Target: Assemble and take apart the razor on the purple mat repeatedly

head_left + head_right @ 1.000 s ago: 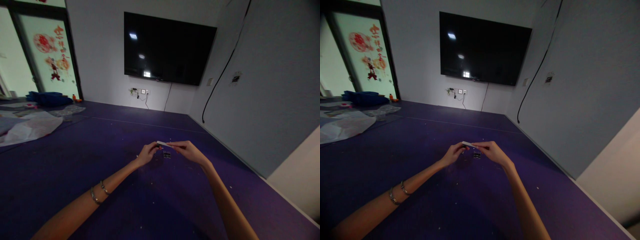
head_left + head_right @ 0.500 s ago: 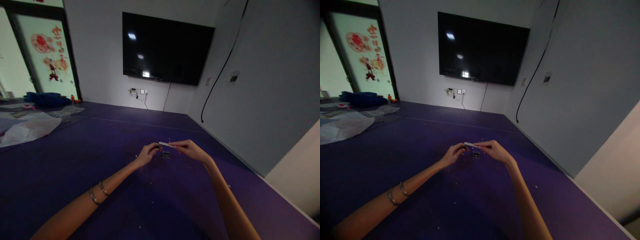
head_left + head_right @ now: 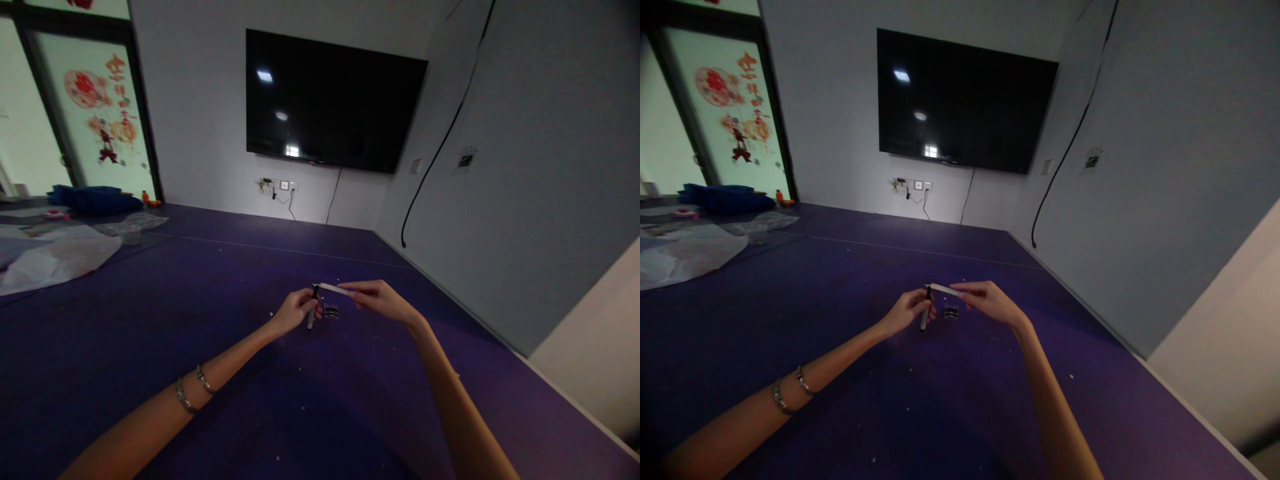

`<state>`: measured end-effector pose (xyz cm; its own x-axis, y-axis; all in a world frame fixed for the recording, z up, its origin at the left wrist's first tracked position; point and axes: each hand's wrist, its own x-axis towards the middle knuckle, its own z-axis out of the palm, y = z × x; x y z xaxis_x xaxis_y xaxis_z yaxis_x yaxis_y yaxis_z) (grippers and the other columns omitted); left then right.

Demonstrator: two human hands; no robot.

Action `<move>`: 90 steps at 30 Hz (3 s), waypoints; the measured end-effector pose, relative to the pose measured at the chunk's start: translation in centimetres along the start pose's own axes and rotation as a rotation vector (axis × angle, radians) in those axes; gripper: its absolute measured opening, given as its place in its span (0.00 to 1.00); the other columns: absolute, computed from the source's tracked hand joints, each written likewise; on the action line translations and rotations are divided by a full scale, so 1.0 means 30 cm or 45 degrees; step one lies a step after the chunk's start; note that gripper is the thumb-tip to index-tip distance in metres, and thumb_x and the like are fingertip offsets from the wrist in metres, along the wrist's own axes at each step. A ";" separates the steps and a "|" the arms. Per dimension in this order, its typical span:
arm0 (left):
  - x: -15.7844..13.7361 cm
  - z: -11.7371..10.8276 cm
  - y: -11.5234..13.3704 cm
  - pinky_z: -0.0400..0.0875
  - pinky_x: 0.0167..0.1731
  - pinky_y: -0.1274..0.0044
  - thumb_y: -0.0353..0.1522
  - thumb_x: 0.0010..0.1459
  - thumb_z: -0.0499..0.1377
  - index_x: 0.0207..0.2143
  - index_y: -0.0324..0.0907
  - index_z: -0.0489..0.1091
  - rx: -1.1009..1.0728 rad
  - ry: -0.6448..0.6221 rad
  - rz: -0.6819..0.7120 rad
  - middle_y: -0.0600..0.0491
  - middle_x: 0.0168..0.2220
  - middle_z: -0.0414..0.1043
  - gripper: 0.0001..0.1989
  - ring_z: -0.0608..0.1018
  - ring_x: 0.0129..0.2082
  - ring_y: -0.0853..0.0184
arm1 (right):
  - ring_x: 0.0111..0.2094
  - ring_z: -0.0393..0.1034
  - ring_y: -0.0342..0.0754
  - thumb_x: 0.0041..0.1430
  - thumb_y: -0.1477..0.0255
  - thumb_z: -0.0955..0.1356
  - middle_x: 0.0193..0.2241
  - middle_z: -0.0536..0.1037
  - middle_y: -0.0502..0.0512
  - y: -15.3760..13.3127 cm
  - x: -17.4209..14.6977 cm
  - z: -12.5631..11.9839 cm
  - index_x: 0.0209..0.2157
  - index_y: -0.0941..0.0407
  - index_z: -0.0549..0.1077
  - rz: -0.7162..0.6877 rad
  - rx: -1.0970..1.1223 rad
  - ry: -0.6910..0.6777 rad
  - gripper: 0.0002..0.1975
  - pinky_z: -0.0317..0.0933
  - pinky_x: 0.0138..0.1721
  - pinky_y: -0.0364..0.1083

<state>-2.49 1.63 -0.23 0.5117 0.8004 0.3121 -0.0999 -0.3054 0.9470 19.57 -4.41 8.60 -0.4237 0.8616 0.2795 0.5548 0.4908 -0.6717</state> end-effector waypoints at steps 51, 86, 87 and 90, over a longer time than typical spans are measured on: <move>-0.017 0.005 0.009 0.70 0.31 0.66 0.29 0.47 0.61 0.30 0.36 0.60 -0.492 -0.387 -0.751 0.50 0.24 0.72 0.11 0.78 0.25 0.62 | 0.42 0.70 0.51 0.55 0.64 0.64 0.41 0.78 0.54 0.178 0.063 0.133 0.43 0.56 0.75 0.008 0.128 0.087 0.17 0.61 0.45 0.48; -0.016 -0.003 -0.027 0.70 0.31 0.65 0.29 0.47 0.59 0.29 0.37 0.60 -0.478 -0.388 -0.760 0.51 0.24 0.71 0.09 0.78 0.26 0.61 | 0.29 0.68 0.45 0.53 0.64 0.65 0.30 0.79 0.53 0.241 0.054 0.108 0.42 0.57 0.76 0.070 0.079 0.007 0.18 0.61 0.33 0.44; -0.017 -0.002 -0.024 0.70 0.31 0.65 0.29 0.47 0.59 0.29 0.37 0.60 -0.472 -0.382 -0.764 0.51 0.24 0.71 0.09 0.78 0.26 0.61 | 0.29 0.68 0.45 0.53 0.64 0.65 0.31 0.79 0.53 0.246 0.054 0.107 0.43 0.57 0.76 0.064 0.078 0.022 0.18 0.60 0.33 0.44; -0.018 0.001 -0.018 0.70 0.32 0.66 0.28 0.48 0.58 0.30 0.37 0.60 -0.458 -0.377 -0.770 0.51 0.24 0.71 0.08 0.78 0.26 0.61 | 0.28 0.68 0.44 0.52 0.64 0.66 0.30 0.79 0.53 0.253 0.054 0.108 0.43 0.58 0.76 0.080 0.098 -0.011 0.18 0.60 0.31 0.43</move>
<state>-2.69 1.35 -0.89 0.7679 0.5878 -0.2546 0.0249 0.3698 0.9288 20.78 0.29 1.75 -0.3961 0.8891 0.2293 0.5239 0.4240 -0.7387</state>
